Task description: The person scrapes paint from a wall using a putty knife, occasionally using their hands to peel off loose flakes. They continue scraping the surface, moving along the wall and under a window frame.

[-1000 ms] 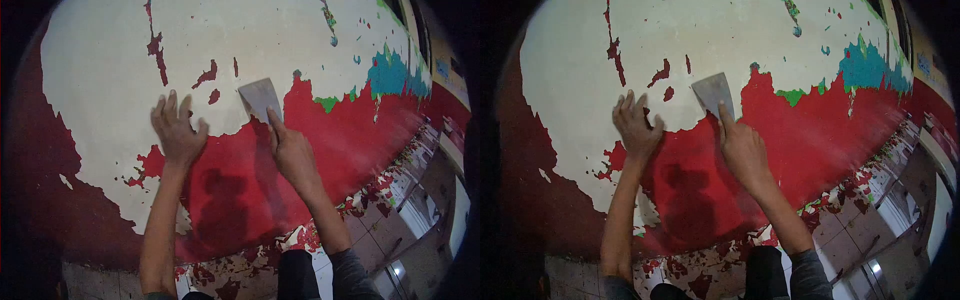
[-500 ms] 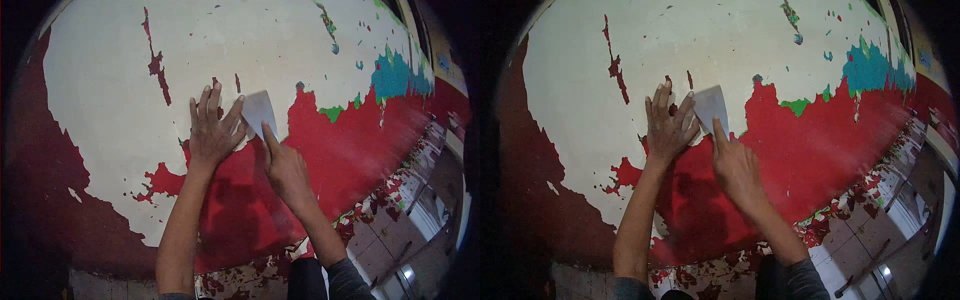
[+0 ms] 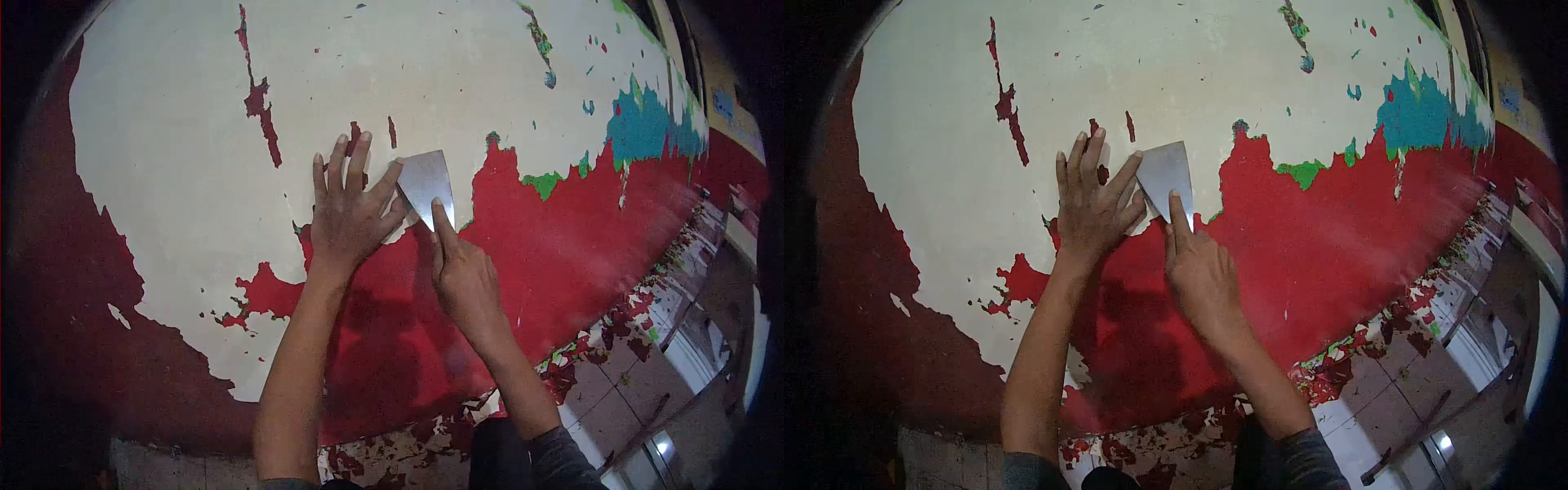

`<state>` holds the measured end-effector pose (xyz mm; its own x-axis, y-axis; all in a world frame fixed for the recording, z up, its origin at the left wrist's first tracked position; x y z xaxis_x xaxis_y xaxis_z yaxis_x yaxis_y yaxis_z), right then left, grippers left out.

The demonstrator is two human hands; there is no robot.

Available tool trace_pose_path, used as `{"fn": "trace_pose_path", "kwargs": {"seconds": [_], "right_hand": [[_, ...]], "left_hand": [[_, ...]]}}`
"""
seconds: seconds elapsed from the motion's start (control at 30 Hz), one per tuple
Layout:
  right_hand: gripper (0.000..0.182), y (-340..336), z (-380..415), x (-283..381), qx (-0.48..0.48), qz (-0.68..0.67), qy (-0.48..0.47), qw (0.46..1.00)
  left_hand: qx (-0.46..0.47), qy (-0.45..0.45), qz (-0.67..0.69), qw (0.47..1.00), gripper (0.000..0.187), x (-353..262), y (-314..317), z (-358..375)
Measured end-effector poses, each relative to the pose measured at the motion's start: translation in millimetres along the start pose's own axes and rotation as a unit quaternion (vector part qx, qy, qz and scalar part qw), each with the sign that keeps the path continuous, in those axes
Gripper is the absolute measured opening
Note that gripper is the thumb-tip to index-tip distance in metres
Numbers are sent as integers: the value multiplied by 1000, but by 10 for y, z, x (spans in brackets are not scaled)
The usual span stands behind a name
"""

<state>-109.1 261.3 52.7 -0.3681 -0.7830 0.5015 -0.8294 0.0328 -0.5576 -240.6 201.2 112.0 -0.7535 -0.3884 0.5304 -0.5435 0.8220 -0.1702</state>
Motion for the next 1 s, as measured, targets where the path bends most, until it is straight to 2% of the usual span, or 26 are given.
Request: {"fn": "trace_pose_path", "kwargs": {"seconds": [0.1,0.2,0.4,0.5,0.6,0.73,0.8,0.9,0.97,1.0], "right_hand": [[45,-45,-148,98,-41,7,-9,999],[46,-45,-37,67,6,12,-3,1000],[47,-97,-157,118,-22,29,3,999],[47,-33,-97,41,7,10,-5,1000],[49,-147,-377,152,-36,-34,-16,999],[50,130,84,-156,-16,-7,-38,999],[51,373,457,-396,30,-7,-26,999],[50,459,507,-382,33,-32,-34,998],[50,370,229,-156,-5,-42,-80,996],[50,305,117,-54,-26,-48,-104,993]], "left_hand": [[-9,-4,6,1000,52,-15,-57,-17],[-23,15,2,1000,53,0,-16,0],[-23,4,16,1000,53,-4,-43,-5],[-19,13,16,1000,59,6,-39,1],[-47,-22,42,998,63,29,-67,12],[-102,-104,21,989,60,147,-109,39],[-96,-106,57,988,61,197,-79,63],[-91,-89,126,984,59,243,-130,114],[-70,-70,161,982,56,295,-178,266],[-32,-78,113,990,56,289,-195,383]]}}
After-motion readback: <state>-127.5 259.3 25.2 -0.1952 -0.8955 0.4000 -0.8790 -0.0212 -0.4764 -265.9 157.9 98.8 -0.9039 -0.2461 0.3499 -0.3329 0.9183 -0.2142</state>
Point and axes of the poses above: each hand's wrist, its own z-axis away from the middle knuckle, its own y-axis out of the palm, x = y × z, the point moved 5 cm from there along -z, towards the middle knuckle, and after that the axes turned 7 degrees about y, right-handed, at the moved point
